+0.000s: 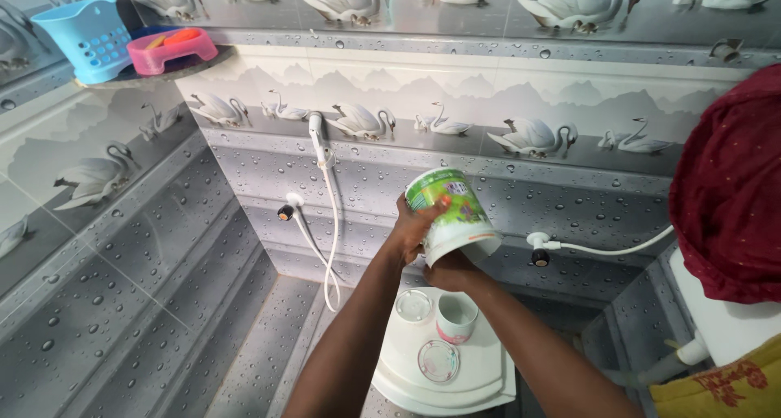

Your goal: The person washes several plastic containers and a small pink basket in a bathroom. They scrub the inside of each container with their hand, rinse them under a wall-mounted tap, and place them on a shelf or toilet lid. The person also washes their hands between items.

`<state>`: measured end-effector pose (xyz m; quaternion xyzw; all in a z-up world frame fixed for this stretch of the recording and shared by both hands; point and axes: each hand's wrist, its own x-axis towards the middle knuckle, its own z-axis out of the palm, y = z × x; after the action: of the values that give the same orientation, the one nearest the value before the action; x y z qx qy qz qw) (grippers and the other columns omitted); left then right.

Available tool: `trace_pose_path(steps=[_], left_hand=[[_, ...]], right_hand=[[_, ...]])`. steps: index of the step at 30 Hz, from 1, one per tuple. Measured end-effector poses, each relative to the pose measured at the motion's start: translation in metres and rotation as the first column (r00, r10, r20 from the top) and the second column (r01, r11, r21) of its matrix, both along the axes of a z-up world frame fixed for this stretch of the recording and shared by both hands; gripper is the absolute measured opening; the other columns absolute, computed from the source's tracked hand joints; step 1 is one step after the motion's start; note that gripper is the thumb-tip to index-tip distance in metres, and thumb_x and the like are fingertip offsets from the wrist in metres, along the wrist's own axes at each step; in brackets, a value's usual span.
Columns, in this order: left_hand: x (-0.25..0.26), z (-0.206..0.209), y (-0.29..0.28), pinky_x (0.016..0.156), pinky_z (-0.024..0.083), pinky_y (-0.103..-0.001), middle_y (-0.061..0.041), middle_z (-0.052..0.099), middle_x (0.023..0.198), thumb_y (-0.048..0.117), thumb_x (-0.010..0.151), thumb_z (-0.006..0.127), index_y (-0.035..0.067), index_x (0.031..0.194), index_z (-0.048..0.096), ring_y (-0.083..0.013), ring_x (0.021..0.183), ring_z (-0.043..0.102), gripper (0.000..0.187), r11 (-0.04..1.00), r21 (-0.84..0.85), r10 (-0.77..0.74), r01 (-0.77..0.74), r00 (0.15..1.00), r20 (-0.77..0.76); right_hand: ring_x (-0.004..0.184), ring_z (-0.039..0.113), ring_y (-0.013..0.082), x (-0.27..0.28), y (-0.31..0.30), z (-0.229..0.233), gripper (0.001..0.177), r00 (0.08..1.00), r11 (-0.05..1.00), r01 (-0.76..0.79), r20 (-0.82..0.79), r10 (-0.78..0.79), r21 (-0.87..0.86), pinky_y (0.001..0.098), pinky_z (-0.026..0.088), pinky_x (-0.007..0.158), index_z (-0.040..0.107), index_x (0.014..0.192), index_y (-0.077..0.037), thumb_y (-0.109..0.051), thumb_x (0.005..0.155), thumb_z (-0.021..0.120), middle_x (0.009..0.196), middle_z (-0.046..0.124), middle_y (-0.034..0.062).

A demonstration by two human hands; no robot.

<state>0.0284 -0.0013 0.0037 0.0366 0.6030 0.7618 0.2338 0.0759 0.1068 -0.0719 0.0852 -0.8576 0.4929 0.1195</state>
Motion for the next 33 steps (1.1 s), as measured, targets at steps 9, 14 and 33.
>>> trace_pose_path(steps=[9,14,33], left_hand=[[-0.011,-0.022,0.002,0.094,0.062,-0.055,-0.026,0.049,0.14,0.038,0.083,0.085,0.012,0.157,-0.001,-0.037,0.12,0.064,0.117,0.874,0.481,-0.075,0.064,0.997,0.003],[0.001,-0.006,0.001,0.082,0.059,-0.063,-0.023,0.05,0.137,0.036,0.076,0.083,0.019,0.155,-0.007,-0.0383,0.114,0.065,0.12,0.999,0.033,0.019,-0.021,0.998,0.063],[-0.025,-0.088,-0.024,0.073,0.062,-0.06,-0.033,0.047,0.138,0.057,0.084,0.072,0.012,0.161,-0.012,-0.0508,0.113,0.068,0.123,0.978,-0.122,0.202,-0.168,0.908,0.368]], right_hand=[[0.142,0.043,0.036,-0.03,0.013,0.0,0.07,0.951,0.239,-0.181,-0.109,0.288,-0.954,0.0465,0.036,0.121,0.042,0.147,-0.002,-0.001,0.08,0.061,0.143,0.051,0.0159],[0.142,0.034,0.045,-0.005,0.022,-0.018,0.067,0.995,0.806,-0.098,0.031,0.098,0.584,0.05,0.027,0.115,0.046,0.142,-0.007,-0.009,0.078,0.068,0.151,0.041,0.0257],[0.097,0.073,0.038,0.01,-0.002,-0.037,0.031,0.945,0.638,-0.2,0.317,-0.074,0.743,0.048,0.059,0.086,0.07,0.117,-0.006,-0.004,0.089,0.056,0.103,0.074,0.0231]])
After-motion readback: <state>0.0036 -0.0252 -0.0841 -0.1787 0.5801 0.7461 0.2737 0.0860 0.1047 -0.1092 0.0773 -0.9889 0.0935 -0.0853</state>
